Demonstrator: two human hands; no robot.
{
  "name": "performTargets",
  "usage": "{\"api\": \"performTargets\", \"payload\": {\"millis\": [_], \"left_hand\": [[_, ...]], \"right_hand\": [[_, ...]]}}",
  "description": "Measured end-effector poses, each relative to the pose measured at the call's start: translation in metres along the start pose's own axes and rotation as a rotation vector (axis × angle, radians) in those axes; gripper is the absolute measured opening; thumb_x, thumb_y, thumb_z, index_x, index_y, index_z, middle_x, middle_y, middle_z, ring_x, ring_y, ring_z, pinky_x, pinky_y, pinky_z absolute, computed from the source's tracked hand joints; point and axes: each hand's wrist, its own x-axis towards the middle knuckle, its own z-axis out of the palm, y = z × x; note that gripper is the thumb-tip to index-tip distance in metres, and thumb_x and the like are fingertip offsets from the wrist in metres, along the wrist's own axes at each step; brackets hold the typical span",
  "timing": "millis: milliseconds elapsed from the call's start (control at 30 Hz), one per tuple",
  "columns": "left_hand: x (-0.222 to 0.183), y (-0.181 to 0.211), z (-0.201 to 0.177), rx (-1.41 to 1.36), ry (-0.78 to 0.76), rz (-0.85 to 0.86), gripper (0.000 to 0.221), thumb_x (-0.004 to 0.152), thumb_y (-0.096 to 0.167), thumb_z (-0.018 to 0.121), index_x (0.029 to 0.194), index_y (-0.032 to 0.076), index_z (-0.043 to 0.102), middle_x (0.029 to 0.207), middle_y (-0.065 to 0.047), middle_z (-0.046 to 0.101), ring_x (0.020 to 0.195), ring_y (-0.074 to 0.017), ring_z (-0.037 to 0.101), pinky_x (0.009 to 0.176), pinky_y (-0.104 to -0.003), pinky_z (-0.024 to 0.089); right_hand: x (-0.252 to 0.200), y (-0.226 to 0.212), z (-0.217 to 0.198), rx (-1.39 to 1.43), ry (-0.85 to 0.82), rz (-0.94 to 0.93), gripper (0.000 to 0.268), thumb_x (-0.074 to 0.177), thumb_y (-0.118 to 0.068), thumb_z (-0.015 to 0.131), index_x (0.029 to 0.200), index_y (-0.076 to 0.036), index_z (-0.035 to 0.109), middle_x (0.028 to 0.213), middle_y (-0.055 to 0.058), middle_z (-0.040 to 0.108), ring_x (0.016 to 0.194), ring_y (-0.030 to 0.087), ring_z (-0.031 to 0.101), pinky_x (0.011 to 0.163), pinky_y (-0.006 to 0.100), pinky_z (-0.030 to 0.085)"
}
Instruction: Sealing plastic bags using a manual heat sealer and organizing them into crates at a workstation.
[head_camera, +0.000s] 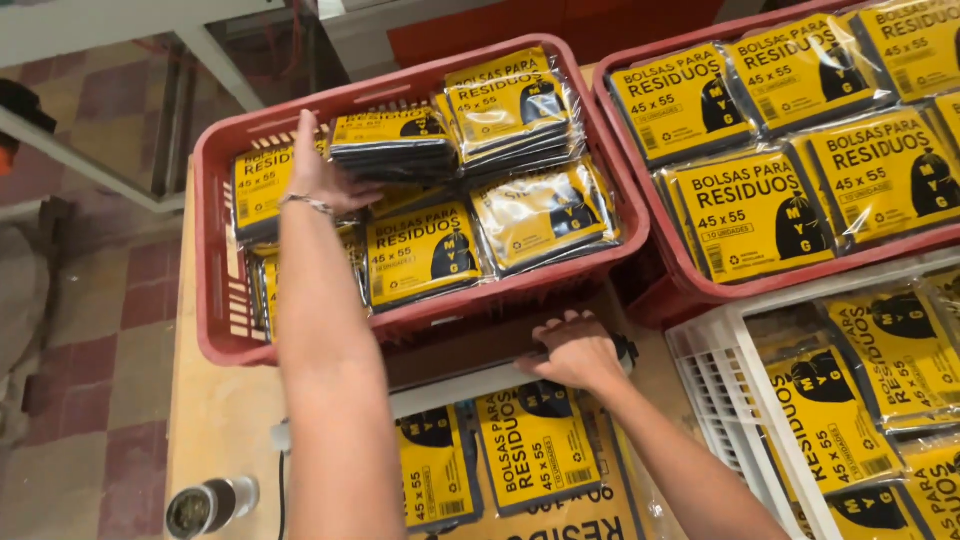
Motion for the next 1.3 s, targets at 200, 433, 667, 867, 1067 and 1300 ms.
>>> {"api": "performTargets", "payload": {"millis": [200, 433, 667, 867, 1067, 1300], "left_hand": [[-0.004, 0.014, 0.018, 0.4, 0.114, 0.017, 0.086, 0.08, 0.065, 0.066, 0.153, 0.034, 0.033, 0.16, -0.018, 0.024, 0.141, -0.05, 0.032, 0.11, -0.067, 0.032], [0.036, 0.001, 0.004, 0.431, 0.111, -0.009, 0.068, 0.07, 0.026, 0.084, 0.131, 0.006, 0.06, 0.122, -0.01, 0.07, 0.104, -0.0335, 0.071, 0.086, -0.053, 0.057], [0.097, -0.029, -0.034, 0.248, 0.189, 0.253, 0.076, 0.059, 0.011, 0.095, 0.124, 0.0, 0.059, 0.119, -0.016, 0.071, 0.11, -0.0339, 0.07, 0.09, -0.052, 0.058], [-0.105, -0.033, -0.016, 0.256, 0.328, 0.508, 0.066, 0.056, 0.026, 0.098, 0.112, 0.006, 0.069, 0.104, -0.014, 0.073, 0.103, -0.0307, 0.073, 0.085, -0.051, 0.06], [-0.327, -0.133, -0.057, -0.114, 0.267, 0.666, 0.11, 0.075, 0.011, 0.09, 0.158, 0.024, 0.02, 0.147, -0.021, 0.051, 0.129, -0.0408, 0.058, 0.104, -0.054, 0.054], [-0.427, -0.3, -0.189, -0.228, 0.634, 0.308, 0.053, 0.082, 0.024, 0.075, 0.132, 0.014, 0.057, 0.115, -0.012, 0.069, 0.099, -0.0296, 0.07, 0.082, -0.046, 0.059]], "right_hand": [[0.0, -0.002, 0.004, -0.014, 0.013, -0.003, 0.07, 0.086, -0.079, 0.033, 0.115, -0.026, 0.066, 0.115, 0.003, 0.068, 0.116, 0.026, 0.059, 0.101, 0.041, 0.041], [0.004, -0.003, 0.007, -0.023, 0.039, 0.014, 0.068, 0.086, -0.079, 0.033, 0.112, -0.027, 0.067, 0.112, 0.002, 0.069, 0.114, 0.025, 0.06, 0.099, 0.04, 0.042], [-0.004, -0.007, 0.005, -0.045, 0.064, 0.0, 0.062, 0.089, -0.072, 0.036, 0.112, -0.025, 0.069, 0.113, 0.003, 0.071, 0.115, 0.027, 0.061, 0.1, 0.042, 0.042], [0.002, 0.003, 0.016, -0.124, 0.203, -0.061, 0.066, 0.084, -0.079, 0.037, 0.108, -0.027, 0.07, 0.108, 0.005, 0.072, 0.109, 0.03, 0.065, 0.092, 0.046, 0.049], [-0.012, 0.004, 0.014, -0.023, 0.274, -0.026, 0.05, 0.087, -0.067, 0.049, 0.11, -0.031, 0.075, 0.102, 0.009, 0.077, 0.103, 0.036, 0.071, 0.085, 0.049, 0.053], [-0.032, 0.005, -0.018, 0.116, 0.661, -0.32, 0.025, 0.094, -0.049, 0.064, 0.101, -0.027, 0.073, 0.092, -0.004, 0.073, 0.098, 0.023, 0.069, 0.087, 0.04, 0.051]]}}
